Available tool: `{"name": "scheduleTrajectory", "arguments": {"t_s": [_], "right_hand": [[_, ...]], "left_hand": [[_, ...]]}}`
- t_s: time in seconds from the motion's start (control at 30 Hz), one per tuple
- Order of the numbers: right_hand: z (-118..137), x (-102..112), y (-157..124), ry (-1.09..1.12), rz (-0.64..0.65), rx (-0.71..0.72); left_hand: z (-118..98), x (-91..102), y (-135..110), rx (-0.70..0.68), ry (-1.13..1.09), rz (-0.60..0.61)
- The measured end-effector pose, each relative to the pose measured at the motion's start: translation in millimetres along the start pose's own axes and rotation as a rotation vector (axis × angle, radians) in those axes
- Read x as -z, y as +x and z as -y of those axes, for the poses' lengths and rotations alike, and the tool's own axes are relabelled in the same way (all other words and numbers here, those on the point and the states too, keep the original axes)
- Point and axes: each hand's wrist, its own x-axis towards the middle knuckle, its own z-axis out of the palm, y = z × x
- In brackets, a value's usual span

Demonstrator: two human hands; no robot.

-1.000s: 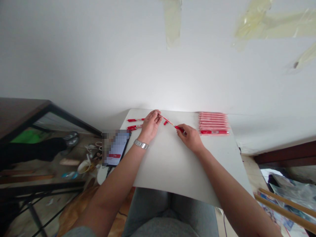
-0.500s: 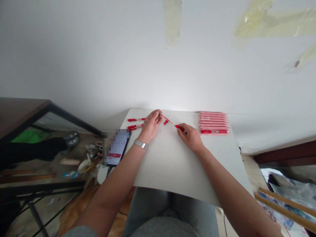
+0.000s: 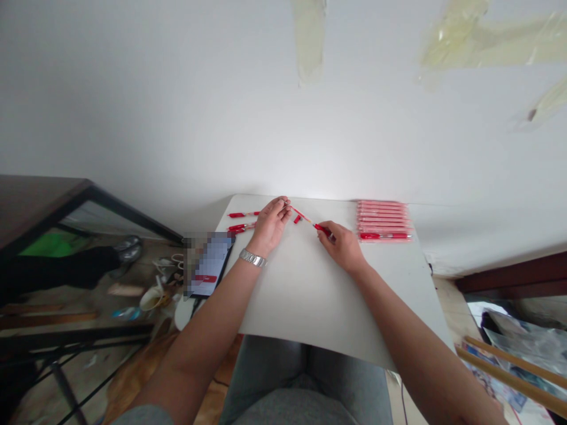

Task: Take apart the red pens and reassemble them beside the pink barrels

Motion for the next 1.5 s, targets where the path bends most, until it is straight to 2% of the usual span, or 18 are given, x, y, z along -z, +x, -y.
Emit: {"name": "scheduleTrajectory", "arguments": {"t_s": [0.67,1.27,1.37,1.5], "right_hand": [[0.3,0.1,0.4,0.007,0.0,-0.001],[0.5,0.5,0.2,0.058,0.009,-0.027],[-0.2,0.7,0.3,0.09,-0.003,-0.034],[0.2,1.9,0.7,0.126,-0.031,-0.052]], "left_hand": [[3.2,-2.0,-3.1,-0.051,0.181,0.049],[2.9,-5.2,-6.5,-0.043,0.204,0.068],[1.9,-2.1,-5.5,-0.087,0.273,0.051],[-2.4,1.8,-7.6,-0.261,0.574,0.067]]}}
